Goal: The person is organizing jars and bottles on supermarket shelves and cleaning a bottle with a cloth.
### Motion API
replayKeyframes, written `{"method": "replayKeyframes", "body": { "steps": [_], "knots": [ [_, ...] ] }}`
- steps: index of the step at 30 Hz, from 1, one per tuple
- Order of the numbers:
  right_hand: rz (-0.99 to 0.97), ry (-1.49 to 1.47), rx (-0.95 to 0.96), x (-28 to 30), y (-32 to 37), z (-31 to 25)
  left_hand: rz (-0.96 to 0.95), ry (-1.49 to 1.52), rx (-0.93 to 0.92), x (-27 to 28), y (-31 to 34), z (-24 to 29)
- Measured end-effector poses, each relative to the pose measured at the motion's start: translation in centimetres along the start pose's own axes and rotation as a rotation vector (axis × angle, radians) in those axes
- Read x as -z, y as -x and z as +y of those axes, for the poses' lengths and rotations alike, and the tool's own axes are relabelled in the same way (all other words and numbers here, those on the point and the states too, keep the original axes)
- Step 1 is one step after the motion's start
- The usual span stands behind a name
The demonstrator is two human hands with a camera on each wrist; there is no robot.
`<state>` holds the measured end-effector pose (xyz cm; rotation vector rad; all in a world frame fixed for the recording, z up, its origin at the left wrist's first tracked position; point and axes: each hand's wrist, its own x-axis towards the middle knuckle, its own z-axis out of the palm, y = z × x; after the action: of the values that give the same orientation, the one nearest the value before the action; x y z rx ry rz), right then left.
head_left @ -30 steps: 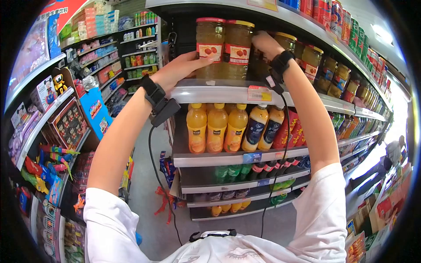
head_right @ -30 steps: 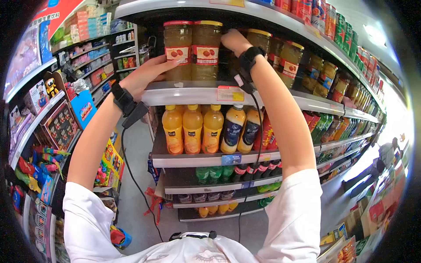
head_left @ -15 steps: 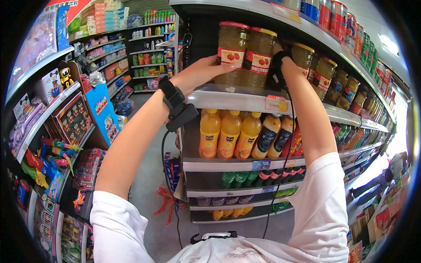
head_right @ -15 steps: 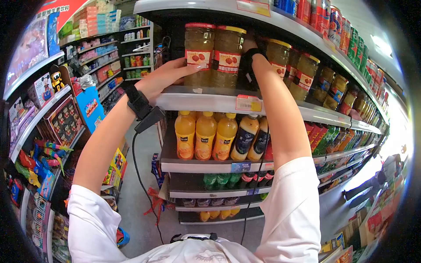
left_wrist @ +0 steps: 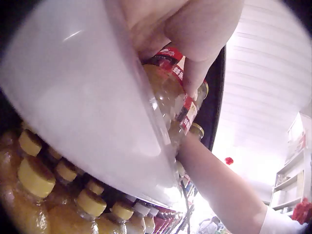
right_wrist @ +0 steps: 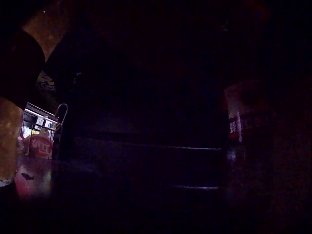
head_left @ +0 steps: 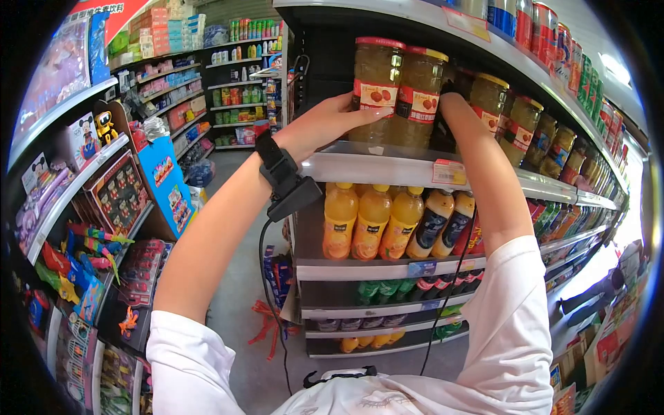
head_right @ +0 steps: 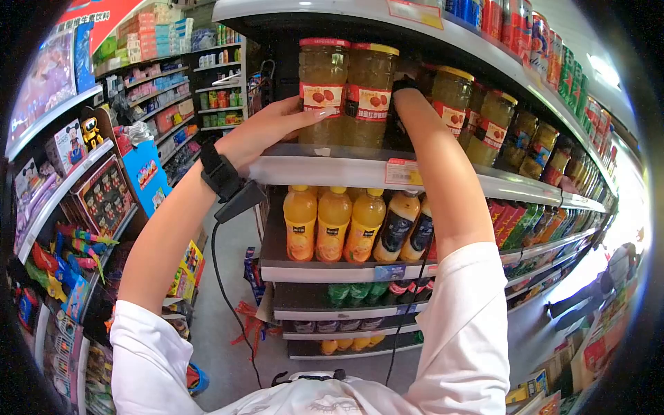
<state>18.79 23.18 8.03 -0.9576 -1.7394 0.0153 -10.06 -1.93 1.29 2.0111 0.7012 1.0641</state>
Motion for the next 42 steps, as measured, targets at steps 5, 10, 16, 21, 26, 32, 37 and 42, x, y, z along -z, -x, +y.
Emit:
{"method": "replayKeyframes", "body": {
  "steps": [5, 10, 16, 21, 26, 32, 37, 42],
  "knots": [
    [0.009, 0.042, 0.015, 0.3, -0.4, 0.0, 0.010, -0.041, -0.005, -0.3, 0.4, 0.5],
    [0.015, 0.086, 0.035, 0.6, -0.8, 0.0, 0.005, -0.039, 0.020, -0.3, 0.4, 0.5],
    [0.021, 0.134, 0.063, 0.6, -1.4, -0.1, -0.005, -0.020, 0.007, -0.3, 0.2, 0.2],
    [0.028, 0.192, 0.099, 0.2, -1.9, -0.4, 0.022, -0.026, 0.033, -0.7, 0.7, 1.0],
    [0.051, 0.306, 0.187, -0.6, -2.9, -0.3, 0.033, 0.017, 0.071, -1.2, 1.1, 1.4],
    [0.090, 0.442, 0.278, -1.2, -3.2, 0.4, 0.087, -0.038, 0.110, -1.3, 1.0, 1.2],
    [0.147, 0.572, 0.353, -1.8, -3.9, 0.9, 0.101, -0.042, 0.119, -1.7, 1.2, 1.5],
    [-0.041, 0.210, 0.220, -1.0, -3.1, -0.8, 0.110, -0.004, 0.121, -1.9, 1.1, 1.6]
  ]
}}
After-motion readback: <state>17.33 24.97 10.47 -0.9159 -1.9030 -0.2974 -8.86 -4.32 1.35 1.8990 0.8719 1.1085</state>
